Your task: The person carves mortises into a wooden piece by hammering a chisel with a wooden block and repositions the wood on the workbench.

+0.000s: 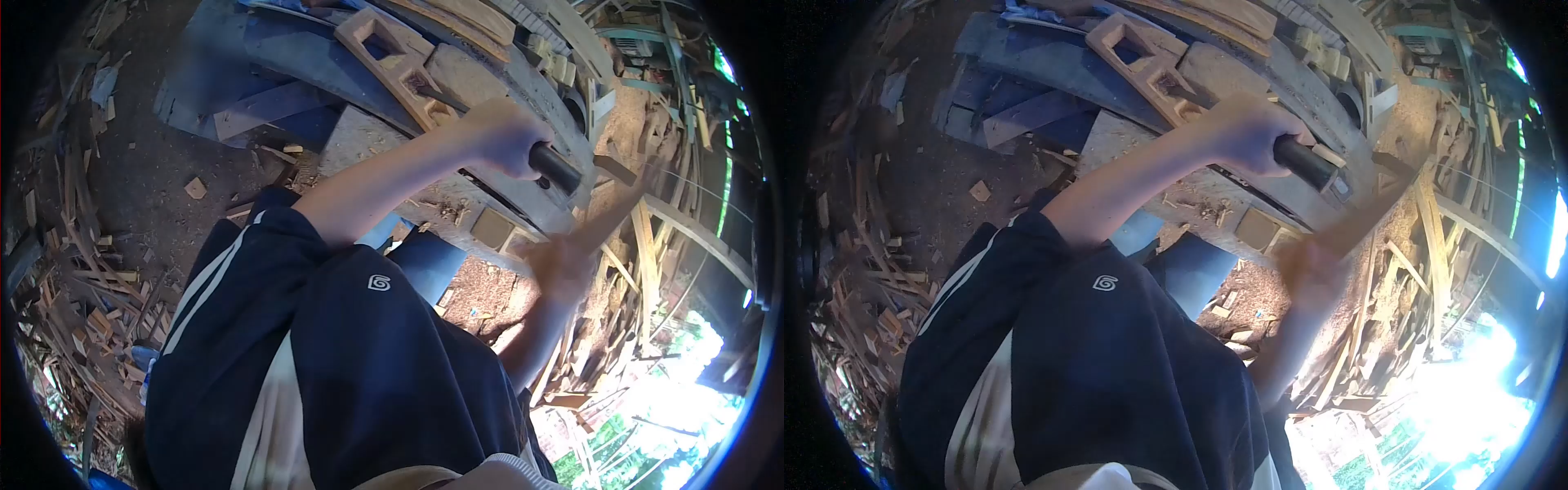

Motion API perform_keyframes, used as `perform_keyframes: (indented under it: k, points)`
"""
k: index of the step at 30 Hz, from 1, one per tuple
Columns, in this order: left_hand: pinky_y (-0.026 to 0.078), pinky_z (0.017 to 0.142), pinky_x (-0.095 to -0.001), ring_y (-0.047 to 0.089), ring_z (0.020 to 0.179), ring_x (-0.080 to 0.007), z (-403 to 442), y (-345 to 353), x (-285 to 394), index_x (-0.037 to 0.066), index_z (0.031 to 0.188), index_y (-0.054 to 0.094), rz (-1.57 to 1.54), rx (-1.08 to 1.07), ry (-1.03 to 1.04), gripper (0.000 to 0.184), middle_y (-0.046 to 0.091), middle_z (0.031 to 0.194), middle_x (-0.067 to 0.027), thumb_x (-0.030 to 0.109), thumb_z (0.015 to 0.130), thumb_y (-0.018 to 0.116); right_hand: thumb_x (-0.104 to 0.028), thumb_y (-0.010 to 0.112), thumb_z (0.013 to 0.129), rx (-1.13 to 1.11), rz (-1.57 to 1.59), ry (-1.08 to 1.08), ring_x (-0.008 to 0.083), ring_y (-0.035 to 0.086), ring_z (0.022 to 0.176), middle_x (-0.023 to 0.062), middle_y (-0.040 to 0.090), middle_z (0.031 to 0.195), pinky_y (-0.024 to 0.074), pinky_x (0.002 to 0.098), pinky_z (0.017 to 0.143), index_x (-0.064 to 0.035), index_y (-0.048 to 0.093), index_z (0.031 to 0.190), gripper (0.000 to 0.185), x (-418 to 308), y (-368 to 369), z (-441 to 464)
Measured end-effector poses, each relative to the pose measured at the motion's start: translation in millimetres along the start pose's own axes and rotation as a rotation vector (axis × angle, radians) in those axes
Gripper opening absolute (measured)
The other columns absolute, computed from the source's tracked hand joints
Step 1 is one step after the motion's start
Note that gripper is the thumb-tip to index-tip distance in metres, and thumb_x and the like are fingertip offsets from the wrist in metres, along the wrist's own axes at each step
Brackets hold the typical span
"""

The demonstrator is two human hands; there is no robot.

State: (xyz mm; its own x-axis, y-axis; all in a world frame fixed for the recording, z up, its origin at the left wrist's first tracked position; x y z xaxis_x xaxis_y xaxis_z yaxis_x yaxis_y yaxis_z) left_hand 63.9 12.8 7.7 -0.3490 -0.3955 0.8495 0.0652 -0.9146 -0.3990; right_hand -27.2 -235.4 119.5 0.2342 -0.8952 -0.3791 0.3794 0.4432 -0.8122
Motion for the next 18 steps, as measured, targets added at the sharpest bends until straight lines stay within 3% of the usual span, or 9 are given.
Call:
perform_keyframes:
  k: [1,4,5,6,9,11,14,17,18]
  points:
    - [0.052,0.063,-0.0412,0.067,0.071,-0.0295,-2,3,0,0.019,0.089,0.070,0.006,-0.018,-0.001,0.026,0.067,0.072,-0.0059,0.032,0.067,0.074,-0.034,0.056,0.097,-0.157,-0.117,0.070,0.0291,0.067,0.085,0.0223,0.066,0.098,0.0568,0.0339,0.078,0.0045,0.051,0.124,0.047,-49,33,-18]
    - [0.052,0.063,-0.0410,0.066,0.070,-0.0295,-4,-3,4,0.019,0.089,0.070,0.003,-0.020,-0.017,0.025,0.067,0.073,-0.0059,0.031,0.068,0.074,-0.028,0.062,0.094,-0.261,0.585,0.553,0.0248,0.067,0.085,0.0200,0.068,0.088,0.0546,0.0326,0.075,0.0015,0.049,0.128,0.047,-52,-8,6]
    - [0.052,0.063,-0.0410,0.066,0.070,-0.0295,-4,-3,4,0.019,0.089,0.070,0.008,-0.017,-0.017,0.025,0.067,0.073,-0.0059,0.031,0.068,0.074,-0.025,0.063,0.093,-0.547,0.117,0.178,0.0244,0.067,0.081,0.0199,0.067,0.089,0.0561,0.0379,0.070,0.0009,0.042,0.134,0.053,39,-44,22]
    - [0.052,0.063,-0.0411,0.067,0.070,-0.0294,-3,-4,4,0.019,0.088,0.070,0.001,-0.008,-0.007,0.025,0.067,0.073,-0.0060,0.031,0.067,0.074,-0.026,0.065,0.092,-0.300,0.452,0.422,0.0254,0.067,0.082,0.0204,0.065,0.094,0.0562,0.0389,0.071,0.0013,0.042,0.135,0.056,3,-55,34]
    - [0.052,0.062,-0.0414,0.066,0.069,-0.0291,-3,-5,4,0.018,0.086,0.069,0.014,-0.024,-0.007,0.025,0.066,0.071,-0.0059,0.031,0.066,0.074,-0.028,0.069,0.087,0.216,0.525,0.163,0.0284,0.067,0.085,0.0218,0.061,0.106,0.0564,0.0417,0.074,0.0025,0.039,0.137,0.065,-23,-62,34]
    - [0.051,0.060,-0.0414,0.066,0.068,-0.0290,-1,-8,2,0.018,0.085,0.069,0.047,-0.030,-0.017,0.024,0.066,0.070,-0.0057,0.031,0.065,0.074,-0.029,0.072,0.084,-0.139,0.049,0.161,0.0304,0.067,0.087,0.0227,0.058,0.115,0.0566,0.0436,0.076,0.0034,0.038,0.139,0.072,-17,13,7]
    - [0.051,0.059,-0.0414,0.066,0.066,-0.0291,-1,-13,-2,0.018,0.081,0.068,0.029,0.046,-0.002,0.022,0.065,0.067,-0.0046,0.031,0.065,0.073,-0.032,0.073,0.083,-0.336,0.578,0.522,0.0326,0.068,0.087,0.0231,0.060,0.116,0.0575,0.0435,0.075,0.0033,0.038,0.140,0.076,-51,18,-4]
    - [0.050,0.057,-0.0416,0.065,0.063,-0.0294,-3,-8,-1,0.018,0.078,0.066,0.030,0.054,0.024,0.019,0.064,0.065,-0.0042,0.031,0.065,0.073,-0.045,0.064,0.088,-0.219,0.620,0.524,0.0268,0.066,0.077,0.0213,0.063,0.100,0.0580,0.0385,0.065,0.0032,0.047,0.129,0.066,-54,-38,23]
    - [0.050,0.056,-0.0419,0.065,0.063,-0.0297,-2,-8,0,0.018,0.077,0.066,0.028,0.051,0.021,0.019,0.064,0.065,-0.0044,0.031,0.065,0.073,-0.046,0.057,0.091,0.078,0.623,0.379,0.0267,0.066,0.079,0.0209,0.064,0.100,0.0577,0.0397,0.068,0.0053,0.049,0.127,0.063,-63,-66,35]
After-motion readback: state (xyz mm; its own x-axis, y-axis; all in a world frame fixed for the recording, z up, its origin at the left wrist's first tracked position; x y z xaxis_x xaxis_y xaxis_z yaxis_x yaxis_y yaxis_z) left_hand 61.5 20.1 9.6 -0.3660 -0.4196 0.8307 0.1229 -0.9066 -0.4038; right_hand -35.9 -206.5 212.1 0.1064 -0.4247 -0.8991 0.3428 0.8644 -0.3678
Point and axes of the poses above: each hand's wrist, its own z-axis towards the middle knuckle, its own y-axis out of the palm, x = y × z, the point moved 6 cm from there along z, towards the middle knuckle
